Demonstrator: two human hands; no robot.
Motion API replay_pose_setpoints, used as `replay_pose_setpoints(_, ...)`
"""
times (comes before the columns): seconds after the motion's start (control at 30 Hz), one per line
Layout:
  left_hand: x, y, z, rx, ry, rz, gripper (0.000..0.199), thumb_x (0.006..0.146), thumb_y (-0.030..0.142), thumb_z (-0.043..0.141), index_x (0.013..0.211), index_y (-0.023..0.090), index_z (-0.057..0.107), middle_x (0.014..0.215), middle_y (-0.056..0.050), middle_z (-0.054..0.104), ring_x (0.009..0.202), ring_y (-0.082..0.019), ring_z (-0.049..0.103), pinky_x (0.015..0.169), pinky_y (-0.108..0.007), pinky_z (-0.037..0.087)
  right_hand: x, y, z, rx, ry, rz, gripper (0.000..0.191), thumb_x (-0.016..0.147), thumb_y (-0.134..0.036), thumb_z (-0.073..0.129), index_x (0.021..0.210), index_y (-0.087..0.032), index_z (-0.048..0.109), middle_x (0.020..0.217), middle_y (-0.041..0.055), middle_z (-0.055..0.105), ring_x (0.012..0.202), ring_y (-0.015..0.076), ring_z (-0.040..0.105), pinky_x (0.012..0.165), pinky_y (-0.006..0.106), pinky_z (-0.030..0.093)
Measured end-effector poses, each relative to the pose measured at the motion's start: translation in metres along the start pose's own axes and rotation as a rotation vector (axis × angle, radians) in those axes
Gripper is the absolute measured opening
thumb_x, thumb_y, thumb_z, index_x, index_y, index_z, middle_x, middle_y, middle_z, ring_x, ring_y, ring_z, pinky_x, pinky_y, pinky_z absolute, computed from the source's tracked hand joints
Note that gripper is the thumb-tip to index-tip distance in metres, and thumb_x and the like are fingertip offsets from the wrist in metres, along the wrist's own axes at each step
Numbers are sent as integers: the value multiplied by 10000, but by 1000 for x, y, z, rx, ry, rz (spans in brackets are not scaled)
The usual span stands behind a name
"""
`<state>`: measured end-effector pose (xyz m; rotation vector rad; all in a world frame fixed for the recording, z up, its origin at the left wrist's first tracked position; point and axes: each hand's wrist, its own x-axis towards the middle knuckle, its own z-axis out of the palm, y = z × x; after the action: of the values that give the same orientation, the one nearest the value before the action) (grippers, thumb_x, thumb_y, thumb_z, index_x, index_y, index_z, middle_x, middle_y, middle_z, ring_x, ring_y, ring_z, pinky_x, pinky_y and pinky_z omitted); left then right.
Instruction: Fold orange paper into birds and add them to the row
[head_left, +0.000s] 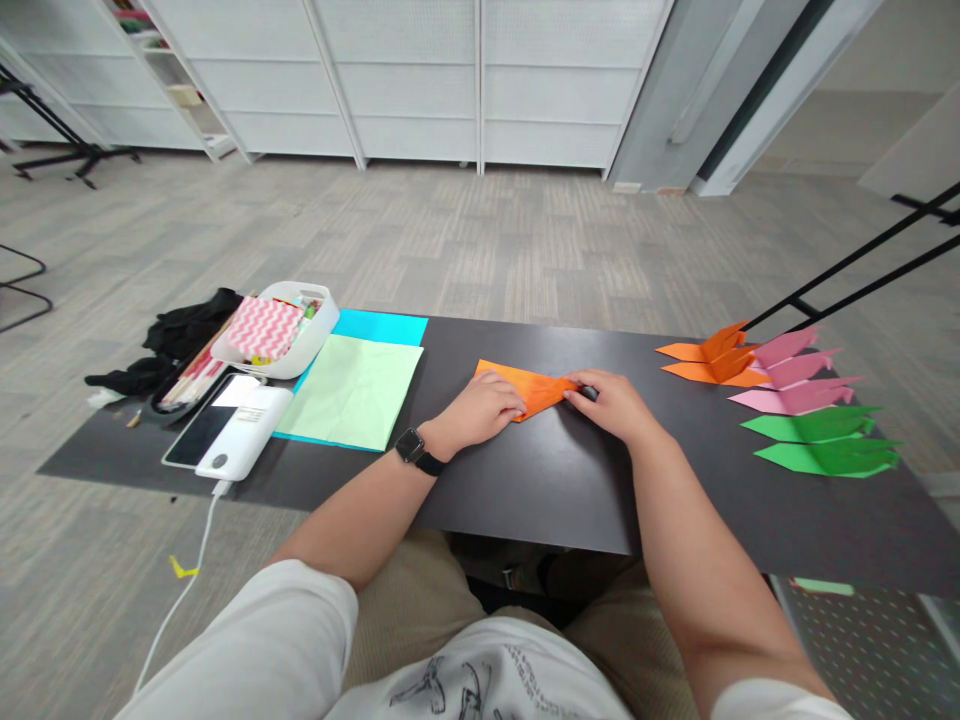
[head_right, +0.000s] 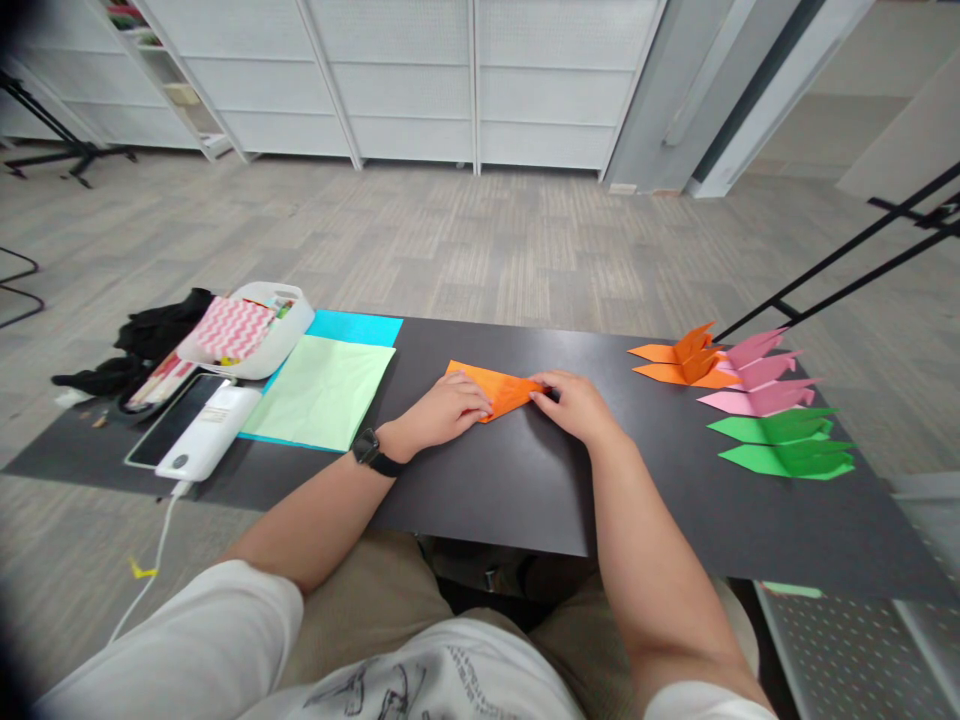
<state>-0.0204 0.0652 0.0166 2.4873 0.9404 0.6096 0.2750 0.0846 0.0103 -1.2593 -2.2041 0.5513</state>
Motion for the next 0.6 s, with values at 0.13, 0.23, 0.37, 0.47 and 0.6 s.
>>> replay_pose_setpoints(0.13,1,2,5,27,27,-84,132,956,219,713,970,278,830,1013,-31,812,1026,-247,705,1070,-459,478,0,1,1,7,-21,-7,225,927,-287,664,1096,-281,812,1090,39,836,972,266,781,926,442,622)
replay_pose_setpoints(0.23,0,2,6,-2,42,-87,147,912,219,752,1021,285,826,1085,-33,807,1081,-256,707,1085,-464,491,-1,2,2,9,-15,2,217,918,-284,676,1083,-282,816,1078,36,838,958,262,782,916,439,628)
replay_pose_setpoints(0.37,-2,4,6,-13,57,-110,213,897,253,774,1104,281,809,1226,-54,770,1175,-276,692,1122,-483,494,-2,2,0,7,-14,-3,217,921,-285,671,1082,-286,816,1083,31,838,943,254,783,911,428,628)
replay_pose_setpoints(0.47,-3,7,7,1,60,-119,222,907,280,763,1125,297,802,1248,-54,753,1197,-287,679,1142,-503,476,-2,2,-1,-4,-6,-6,219,924,-296,678,1093,-289,817,1078,36,835,941,258,780,926,438,623)
replay_pose_setpoints(0.6,-4,11,6,27,39,-113,205,932,298,730,1129,301,785,1226,-54,749,1186,-290,671,1138,-495,461,-1,2,0,-37,17,16,263,911,-292,697,1147,-287,813,1054,49,828,929,266,772,909,448,620)
